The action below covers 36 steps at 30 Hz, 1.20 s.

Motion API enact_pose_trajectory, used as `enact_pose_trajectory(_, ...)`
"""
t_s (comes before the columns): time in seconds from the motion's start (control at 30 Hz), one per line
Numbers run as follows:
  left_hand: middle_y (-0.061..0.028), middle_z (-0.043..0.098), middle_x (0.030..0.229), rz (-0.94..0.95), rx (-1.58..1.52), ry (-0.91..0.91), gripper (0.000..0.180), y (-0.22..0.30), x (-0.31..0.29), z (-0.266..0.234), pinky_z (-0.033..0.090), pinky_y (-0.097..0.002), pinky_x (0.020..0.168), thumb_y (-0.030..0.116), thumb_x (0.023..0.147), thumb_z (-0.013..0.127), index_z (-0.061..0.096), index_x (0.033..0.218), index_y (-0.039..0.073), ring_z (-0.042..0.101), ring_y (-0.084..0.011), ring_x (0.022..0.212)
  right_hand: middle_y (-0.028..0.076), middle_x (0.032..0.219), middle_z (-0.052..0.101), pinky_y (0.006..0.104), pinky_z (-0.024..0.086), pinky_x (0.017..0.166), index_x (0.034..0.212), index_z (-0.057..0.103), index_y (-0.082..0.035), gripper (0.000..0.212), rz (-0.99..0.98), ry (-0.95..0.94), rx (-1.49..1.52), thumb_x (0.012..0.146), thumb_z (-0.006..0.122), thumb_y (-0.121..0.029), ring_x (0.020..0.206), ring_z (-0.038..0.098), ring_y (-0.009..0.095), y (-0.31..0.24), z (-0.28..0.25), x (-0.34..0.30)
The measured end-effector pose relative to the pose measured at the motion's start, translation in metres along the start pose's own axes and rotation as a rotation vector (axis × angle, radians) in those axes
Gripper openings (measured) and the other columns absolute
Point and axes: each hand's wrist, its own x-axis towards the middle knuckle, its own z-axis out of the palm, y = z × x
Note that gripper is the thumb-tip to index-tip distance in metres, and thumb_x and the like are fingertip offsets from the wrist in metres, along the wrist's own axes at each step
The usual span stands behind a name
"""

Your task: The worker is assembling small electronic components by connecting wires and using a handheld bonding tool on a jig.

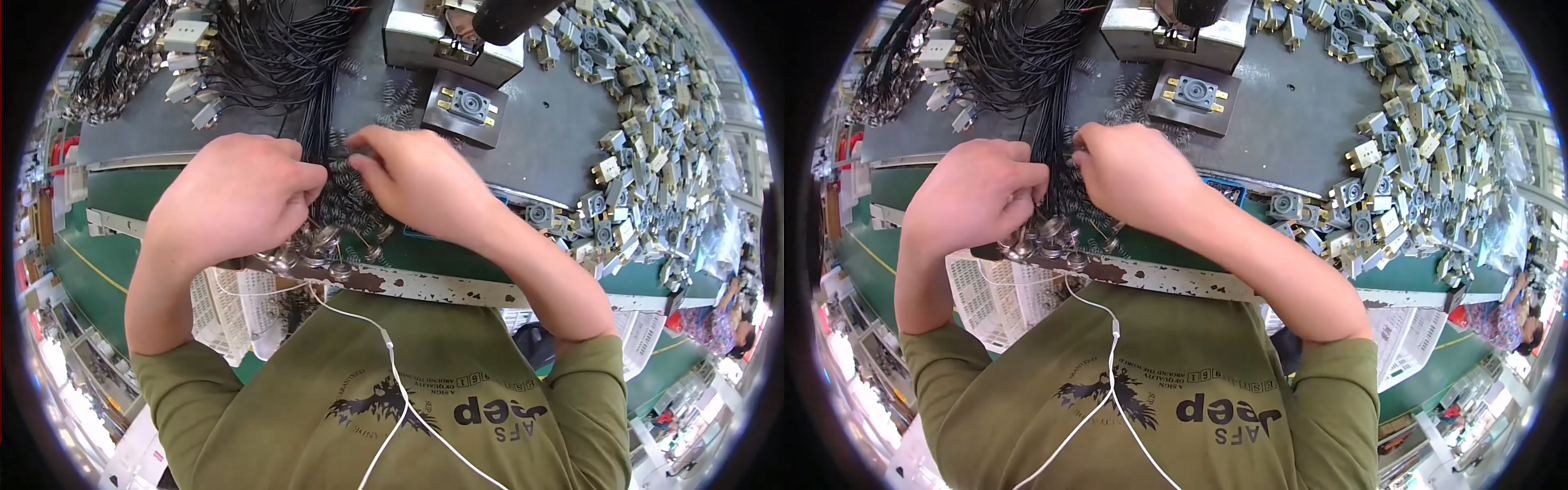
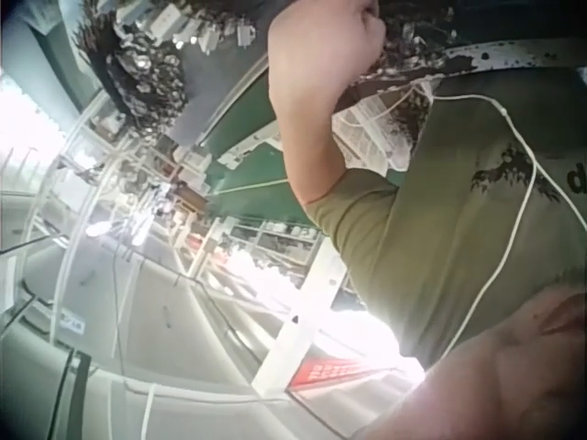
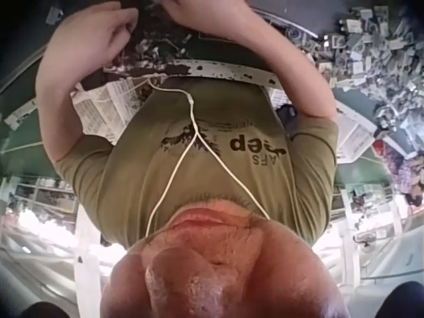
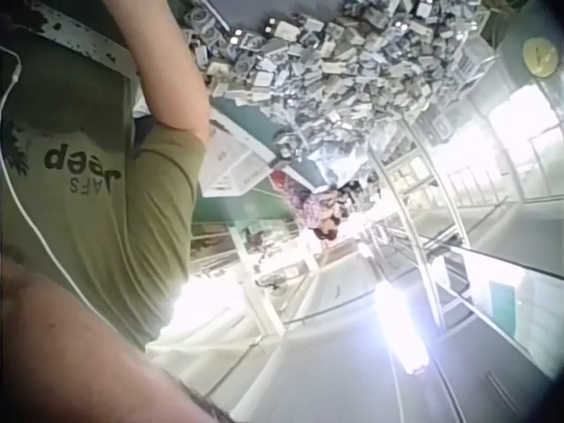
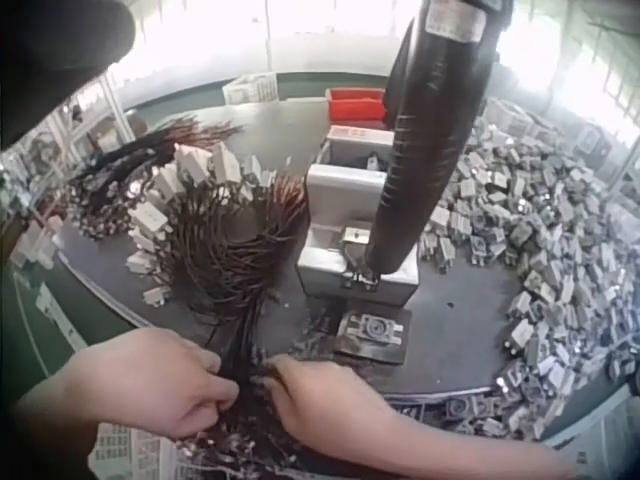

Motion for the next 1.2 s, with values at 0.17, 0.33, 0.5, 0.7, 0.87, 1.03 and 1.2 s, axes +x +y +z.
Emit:
enact_pose_trajectory(0.17, -0.0115, 0.056, 0.071, 0.028, -0.220, -0.008, 0.007, -0.020, -0.007, -0.023, 0.047, -0.0441, 0.062, 0.010, 0.081, 0.059, 0.062, 0.078, 0.006, 0.060, -0.0317, 0.070, 0.010, 0.071, 0.072, 0.0335, 0.055, 0.060, 0.112, 0.068, 0.004, 0.030, 0.401, -0.306, 0.333, 0.102, 0.060, -0.022, 0.059, 0.068, 0.019, -0.013, -0.007, 0.038)
enact_pose_trajectory(0.33, -0.0100, 0.051, 0.069, -0.011, -0.369, -0.029, 0.006, -0.028, -0.014, -0.029, 0.043, -0.0396, 0.059, 0.007, 0.080, 0.056, 0.061, 0.078, 0.004, 0.055, -0.0269, 0.066, 0.007, 0.071, 0.071, 0.0281, 0.054, 0.057, 0.109, 0.066, 0.003, 0.031, 0.506, -0.351, 0.452, 0.104, 0.060, -0.027, 0.059, 0.067, 0.013, -0.017, -0.006, 0.044)
enact_pose_trajectory(0.5, -0.0083, 0.053, 0.072, 0.010, -0.354, -0.030, 0.008, -0.031, -0.016, -0.027, 0.042, -0.0360, 0.057, 0.002, 0.078, 0.054, 0.062, 0.076, 0.002, 0.055, -0.0235, 0.066, 0.008, 0.086, 0.071, 0.0285, 0.059, 0.065, 0.108, 0.060, 0.002, 0.030, 0.460, -0.268, 0.589, 0.107, 0.058, -0.028, 0.073, 0.071, 0.014, -0.010, -0.007, 0.036)
enact_pose_trajectory(0.7, -0.0123, 0.057, 0.074, -0.053, -0.241, -0.052, 0.009, -0.021, -0.013, -0.021, 0.047, -0.0432, 0.065, 0.011, 0.082, 0.057, 0.063, 0.081, 0.005, 0.060, -0.0323, 0.073, 0.008, 0.088, 0.069, 0.0296, 0.062, 0.074, 0.110, 0.055, 0.001, 0.028, 0.486, -0.253, 0.607, 0.107, 0.058, -0.027, 0.081, 0.072, 0.015, -0.010, -0.021, 0.026)
enact_pose_trajectory(0.87, -0.0122, 0.061, 0.078, -0.035, -0.084, -0.026, 0.013, -0.007, -0.005, -0.015, 0.051, -0.0456, 0.070, 0.015, 0.084, 0.058, 0.068, 0.085, 0.007, 0.064, -0.0328, 0.078, 0.009, 0.094, 0.069, 0.0296, 0.062, 0.078, 0.118, 0.049, 0.001, 0.026, 0.359, -0.284, 0.553, 0.106, 0.060, -0.019, 0.085, 0.070, 0.014, 0.002, -0.015, 0.021)
enact_pose_trajectory(1.03, -0.0119, 0.063, 0.079, 0.008, -0.024, -0.027, 0.015, 0.005, -0.001, -0.004, 0.053, -0.0480, 0.072, 0.013, 0.084, 0.057, 0.069, 0.091, 0.008, 0.066, -0.0340, 0.080, 0.009, 0.098, 0.068, 0.0302, 0.062, 0.079, 0.123, 0.045, -0.001, 0.025, 0.456, -0.298, 0.671, 0.108, 0.057, -0.017, 0.086, 0.069, 0.014, -0.007, -0.017, 0.015)
enact_pose_trajectory(1.2, -0.0126, 0.065, 0.078, -0.017, -0.028, -0.046, 0.022, 0.015, -0.001, -0.004, 0.053, -0.0483, 0.072, 0.011, 0.082, 0.059, 0.070, 0.101, 0.009, 0.067, -0.0345, 0.080, 0.008, 0.096, 0.064, 0.0318, 0.064, 0.074, 0.130, 0.047, -0.003, 0.028, 0.485, -0.270, 0.812, 0.109, 0.055, -0.018, 0.087, 0.065, 0.014, -0.010, -0.017, 0.010)
